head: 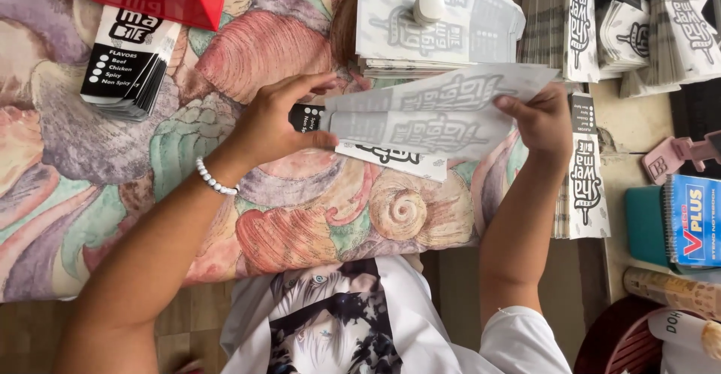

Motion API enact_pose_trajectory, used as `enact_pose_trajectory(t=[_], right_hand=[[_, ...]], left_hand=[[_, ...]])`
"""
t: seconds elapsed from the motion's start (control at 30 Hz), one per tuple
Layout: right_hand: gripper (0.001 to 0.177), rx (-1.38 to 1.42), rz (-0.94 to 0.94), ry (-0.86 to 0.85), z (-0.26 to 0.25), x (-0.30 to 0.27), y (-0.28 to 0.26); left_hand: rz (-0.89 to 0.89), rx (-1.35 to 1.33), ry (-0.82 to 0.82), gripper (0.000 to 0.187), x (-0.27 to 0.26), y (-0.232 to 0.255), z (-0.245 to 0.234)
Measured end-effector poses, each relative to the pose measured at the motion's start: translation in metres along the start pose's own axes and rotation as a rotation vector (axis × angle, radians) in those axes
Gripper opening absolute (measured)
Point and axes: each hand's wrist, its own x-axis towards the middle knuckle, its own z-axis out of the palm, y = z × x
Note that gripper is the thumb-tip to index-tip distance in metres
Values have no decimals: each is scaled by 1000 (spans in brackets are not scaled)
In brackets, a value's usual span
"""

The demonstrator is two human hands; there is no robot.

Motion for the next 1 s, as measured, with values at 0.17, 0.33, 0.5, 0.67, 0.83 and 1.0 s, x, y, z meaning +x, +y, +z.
enact_pose_trajectory(t=[0.17, 0.33, 0.5, 0.67, 0.83, 1.0], right_hand=[[7, -133, 67, -60, -1, 1, 6], [7, -42, -13, 113, -49, -24, 28], [46, 186, -189, 453, -53, -22, 18], [26, 257, -162, 193, -66, -16, 83], [25, 49, -140, -230, 39, 15, -11], [77, -442, 12, -484, 66, 6, -86]], left_hand=[[7, -38, 131, 21, 0, -6, 9], [7, 58, 183, 10, -3, -17, 3], [277, 314, 61, 9, -7, -21, -5], [264, 297, -30, 35, -12, -27, -3], [316, 335, 353, 51, -14, -74, 21], [275, 415, 21, 55, 4, -5, 26]])
